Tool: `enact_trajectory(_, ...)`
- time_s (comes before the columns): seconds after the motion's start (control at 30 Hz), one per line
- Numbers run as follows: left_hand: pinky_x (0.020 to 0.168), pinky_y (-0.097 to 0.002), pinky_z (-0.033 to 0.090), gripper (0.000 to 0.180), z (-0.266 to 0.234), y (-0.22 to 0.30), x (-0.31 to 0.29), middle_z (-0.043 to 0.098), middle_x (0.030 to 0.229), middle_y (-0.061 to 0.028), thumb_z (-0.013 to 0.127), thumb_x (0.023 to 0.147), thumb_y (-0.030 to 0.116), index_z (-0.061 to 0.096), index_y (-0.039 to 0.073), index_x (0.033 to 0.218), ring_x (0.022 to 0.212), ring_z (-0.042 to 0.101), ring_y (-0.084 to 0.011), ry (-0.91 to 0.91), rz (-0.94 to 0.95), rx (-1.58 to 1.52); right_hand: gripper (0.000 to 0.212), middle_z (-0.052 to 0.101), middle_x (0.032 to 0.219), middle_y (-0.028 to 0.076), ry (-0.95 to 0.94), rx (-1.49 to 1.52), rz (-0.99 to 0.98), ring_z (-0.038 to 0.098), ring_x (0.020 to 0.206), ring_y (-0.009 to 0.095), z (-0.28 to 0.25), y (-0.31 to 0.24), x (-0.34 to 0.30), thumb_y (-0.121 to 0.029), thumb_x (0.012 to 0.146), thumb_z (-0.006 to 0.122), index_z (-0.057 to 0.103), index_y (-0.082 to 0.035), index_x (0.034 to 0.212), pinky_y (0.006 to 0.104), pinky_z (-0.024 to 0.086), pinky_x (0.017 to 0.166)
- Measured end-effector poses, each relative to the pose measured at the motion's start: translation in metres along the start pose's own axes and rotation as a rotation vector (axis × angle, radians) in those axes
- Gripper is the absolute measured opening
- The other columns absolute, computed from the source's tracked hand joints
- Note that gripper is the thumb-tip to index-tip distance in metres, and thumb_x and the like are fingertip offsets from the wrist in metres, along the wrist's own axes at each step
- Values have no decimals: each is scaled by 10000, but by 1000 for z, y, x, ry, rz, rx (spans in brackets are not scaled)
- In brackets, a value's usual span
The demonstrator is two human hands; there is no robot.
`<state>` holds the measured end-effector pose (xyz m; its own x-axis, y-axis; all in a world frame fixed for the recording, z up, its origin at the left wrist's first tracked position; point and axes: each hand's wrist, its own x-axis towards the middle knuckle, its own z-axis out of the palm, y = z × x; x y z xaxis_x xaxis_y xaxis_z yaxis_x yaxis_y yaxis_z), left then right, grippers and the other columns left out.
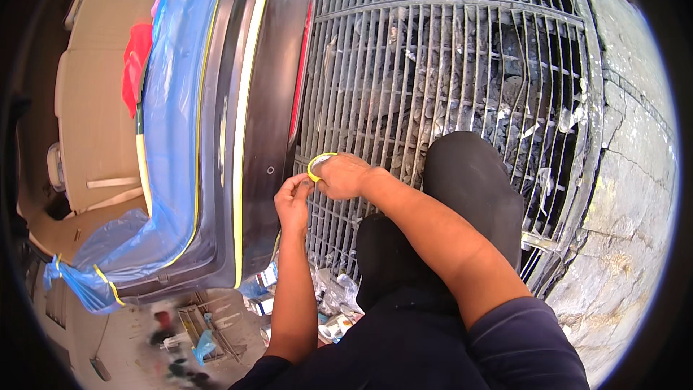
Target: The person applies yellow masking tape along the edges of a car door and body panel. They smooth the tape by hand to ensure it adheres evenly along the contours of the vehicle.
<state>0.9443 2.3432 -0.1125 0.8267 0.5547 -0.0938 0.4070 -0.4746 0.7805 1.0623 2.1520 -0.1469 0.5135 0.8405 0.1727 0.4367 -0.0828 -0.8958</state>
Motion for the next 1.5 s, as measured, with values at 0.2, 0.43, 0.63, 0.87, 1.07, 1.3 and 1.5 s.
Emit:
enact_trajectory(0.2,867,-281,602,204,25,0,-9,759,1082,-64,753,1033,-3,715,-36,1231,920,710,-111,-51,-112,-301,231,748,936,288,3,41,-32,729,910,516,-14,13,-18,-212,976,649,714,-15,1078,615,568,869)
enact_trajectory(0.43,817,-266,581,135,45,3,-45,786,988,-46,763,1031,34,794,-53,1130,859,707,-97,23,-156,-241,238,760,978,294,-125,-28,-12,733,966,525,-19,13,-46,-236,968,649,693,-29,1078,605,577,887)
enact_trajectory(0.63,763,-408,606,161,69,1,-41,809,922,-161,778,996,119,754,-25,1065,799,782,-249,66,173,210,314,770,1074,289,-96,14,59,735,1045,500,-31,23,-56,-273,1010,623,721,-34,1189,591,570,948)
enact_trajectory(0.87,810,-317,603,112,99,-2,6,755,967,-71,689,1082,45,679,-18,1174,844,746,-157,-205,-138,-431,267,758,990,280,-38,-41,106,733,966,508,-71,44,-44,-256,1004,651,730,-26,1113,597,576,893)
enact_trajectory(1.07,798,-333,669,64,99,-18,31,705,960,-74,660,1090,10,644,-11,1149,814,701,-138,132,-246,-436,275,793,933,198,-132,-152,50,774,918,437,-97,69,20,-346,987,745,800,-77,1005,538,616,848)
enact_trajectory(1.3,631,-291,618,103,99,10,84,686,922,-73,710,1079,82,664,-11,1085,750,661,-135,609,-232,-114,393,823,945,154,-140,-280,188,804,981,362,-127,98,115,-468,972,770,874,-90,1006,492,627,891)
enact_trajectory(1.5,614,-319,582,135,103,14,95,740,858,-69,777,1037,113,749,1,967,711,686,-167,723,-177,113,345,832,927,96,-13,-265,87,810,909,296,-99,104,138,-427,1033,658,824,-141,934,474,536,969)
